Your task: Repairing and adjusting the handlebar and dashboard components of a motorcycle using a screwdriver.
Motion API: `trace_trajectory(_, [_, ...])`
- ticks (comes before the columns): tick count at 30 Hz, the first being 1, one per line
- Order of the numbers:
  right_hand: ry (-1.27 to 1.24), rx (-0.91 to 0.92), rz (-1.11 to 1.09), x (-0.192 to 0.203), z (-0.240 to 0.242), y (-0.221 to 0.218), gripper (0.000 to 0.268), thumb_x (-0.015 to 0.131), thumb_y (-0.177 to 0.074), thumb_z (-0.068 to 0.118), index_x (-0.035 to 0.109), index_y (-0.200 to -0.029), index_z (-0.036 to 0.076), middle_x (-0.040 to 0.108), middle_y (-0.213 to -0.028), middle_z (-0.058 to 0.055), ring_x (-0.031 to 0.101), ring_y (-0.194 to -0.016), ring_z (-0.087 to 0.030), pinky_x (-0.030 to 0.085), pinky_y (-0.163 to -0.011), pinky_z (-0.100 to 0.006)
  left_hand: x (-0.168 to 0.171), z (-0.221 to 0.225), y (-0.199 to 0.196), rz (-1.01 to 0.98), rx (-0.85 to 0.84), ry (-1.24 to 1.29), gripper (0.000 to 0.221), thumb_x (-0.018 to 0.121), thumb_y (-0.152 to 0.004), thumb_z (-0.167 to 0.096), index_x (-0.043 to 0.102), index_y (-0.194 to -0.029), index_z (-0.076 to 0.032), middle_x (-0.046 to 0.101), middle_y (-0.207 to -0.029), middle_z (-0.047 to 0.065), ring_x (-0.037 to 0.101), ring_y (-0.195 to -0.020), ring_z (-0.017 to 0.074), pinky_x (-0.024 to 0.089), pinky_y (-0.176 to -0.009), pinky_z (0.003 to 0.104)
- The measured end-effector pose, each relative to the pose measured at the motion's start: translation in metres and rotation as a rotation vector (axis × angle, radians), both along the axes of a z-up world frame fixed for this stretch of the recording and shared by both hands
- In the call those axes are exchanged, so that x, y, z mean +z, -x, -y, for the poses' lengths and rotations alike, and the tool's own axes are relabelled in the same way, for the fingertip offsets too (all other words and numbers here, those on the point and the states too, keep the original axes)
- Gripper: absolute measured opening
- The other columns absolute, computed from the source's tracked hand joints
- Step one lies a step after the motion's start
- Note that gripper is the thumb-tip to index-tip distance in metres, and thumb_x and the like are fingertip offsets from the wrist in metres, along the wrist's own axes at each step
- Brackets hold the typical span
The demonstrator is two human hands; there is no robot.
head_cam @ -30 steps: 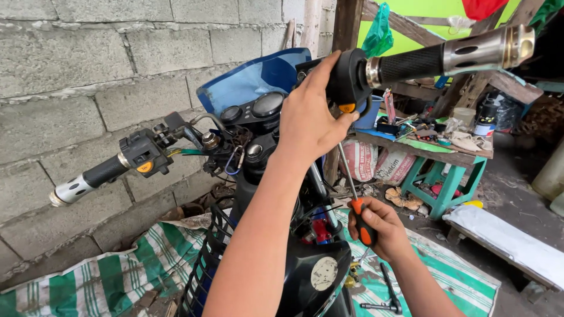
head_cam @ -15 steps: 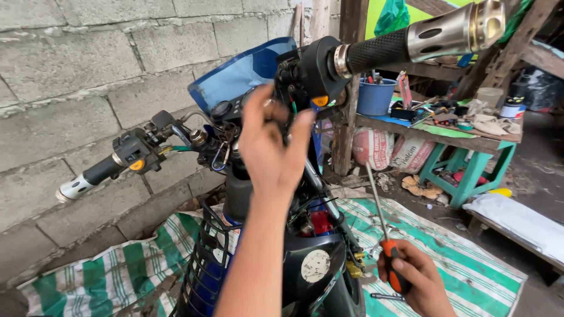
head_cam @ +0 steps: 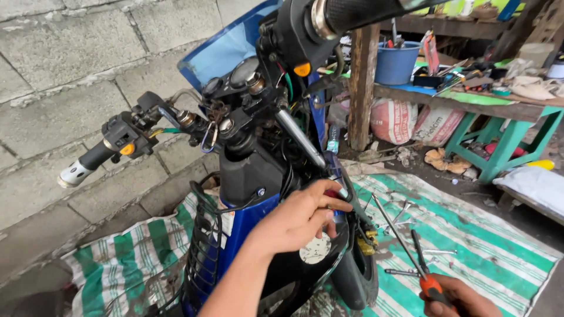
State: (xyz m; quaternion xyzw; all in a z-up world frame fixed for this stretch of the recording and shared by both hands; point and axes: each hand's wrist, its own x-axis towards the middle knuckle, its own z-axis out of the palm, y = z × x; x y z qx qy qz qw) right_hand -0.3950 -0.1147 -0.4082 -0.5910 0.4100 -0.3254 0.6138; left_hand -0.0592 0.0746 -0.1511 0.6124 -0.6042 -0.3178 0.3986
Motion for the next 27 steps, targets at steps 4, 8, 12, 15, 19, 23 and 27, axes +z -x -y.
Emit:
trace_trajectory(4, [0.080,-0.083,-0.216,0.050,-0.036,0.004,0.046,0.095,-0.083,-0.012,0.094,-0.129,-0.007,0.095,-0.100,-0.030,0.074,-0.097,-0.029,0.032,-0.105,-0.026,0.024,-0.016,-0.002,0.182,-0.003,-0.028,0.023,0.057,-0.105,-0.002,0.054,-0.127,-0.004,0.084,-0.135,0.013,0.082,-0.090,0.0202,0.066,-0.071,0.034])
trace_trajectory(8, [0.314,0.109,-0.707,-0.003,0.017,0.025,0.058,0.100,-0.082,0.033,0.090,-0.139,0.042,0.098,-0.117,0.015,0.084,-0.110,0.003,0.055,-0.108,-0.018,0.033,-0.023,-0.012,0.262,-0.048,0.119,0.013,0.079,-0.097,-0.008,0.077,-0.110,-0.009,0.085,-0.102,0.006,0.079,-0.094,0.0116,0.061,-0.084,0.028])
trace_trajectory(12, [0.500,0.747,-0.830,-0.084,0.118,0.021,0.077,0.086,-0.091,0.064,0.058,-0.160,0.045,0.089,-0.114,0.015,0.087,-0.091,0.001,0.062,-0.089,-0.018,0.031,-0.025,-0.019,0.304,-0.103,0.208,0.040,0.084,-0.095,-0.020,0.082,-0.135,-0.019,0.089,-0.100,0.001,0.083,-0.098,0.0056,0.064,-0.095,0.027])
trace_trajectory(15, [0.141,0.696,-0.799,-0.032,0.081,0.004,0.045,0.091,-0.100,0.030,0.079,-0.144,0.034,0.080,-0.099,0.005,0.069,-0.074,-0.007,0.052,-0.076,-0.020,0.029,-0.023,-0.012,0.196,-0.075,0.052,0.071,0.078,-0.098,-0.009,0.057,-0.165,-0.022,0.090,-0.116,0.006,0.077,-0.096,0.0029,0.061,-0.091,0.025])
trace_trajectory(19, [0.170,0.664,-0.805,-0.048,0.075,0.022,0.056,0.093,-0.097,0.028,0.078,-0.150,0.038,0.086,-0.118,0.009,0.082,-0.094,-0.003,0.057,-0.091,-0.016,0.030,-0.019,-0.010,-0.014,-0.099,0.071,0.071,0.060,-0.107,0.002,0.038,-0.172,-0.014,0.075,-0.146,0.021,0.085,-0.100,0.0244,0.073,-0.090,0.035])
trace_trajectory(23, [0.254,0.391,-0.685,-0.103,0.079,0.033,0.072,0.097,-0.085,0.037,0.076,-0.154,0.041,0.092,-0.131,0.015,0.087,-0.114,0.002,0.055,-0.109,-0.017,0.018,-0.013,-0.007,0.082,0.071,-0.164,0.055,0.070,-0.100,0.001,0.048,-0.150,-0.002,0.068,-0.105,0.015,0.084,-0.083,0.0274,0.072,-0.078,0.036])
trace_trajectory(27, [0.048,0.479,-0.576,-0.120,0.086,0.024,0.071,0.093,-0.094,0.022,0.072,-0.161,0.032,0.092,-0.119,0.000,0.087,-0.097,-0.013,0.060,-0.098,-0.022,0.020,0.000,-0.004,0.061,0.239,-0.196,0.051,0.091,-0.084,-0.006,0.077,-0.133,-0.009,0.089,-0.097,0.008,0.080,-0.079,0.0140,0.068,-0.081,0.029])
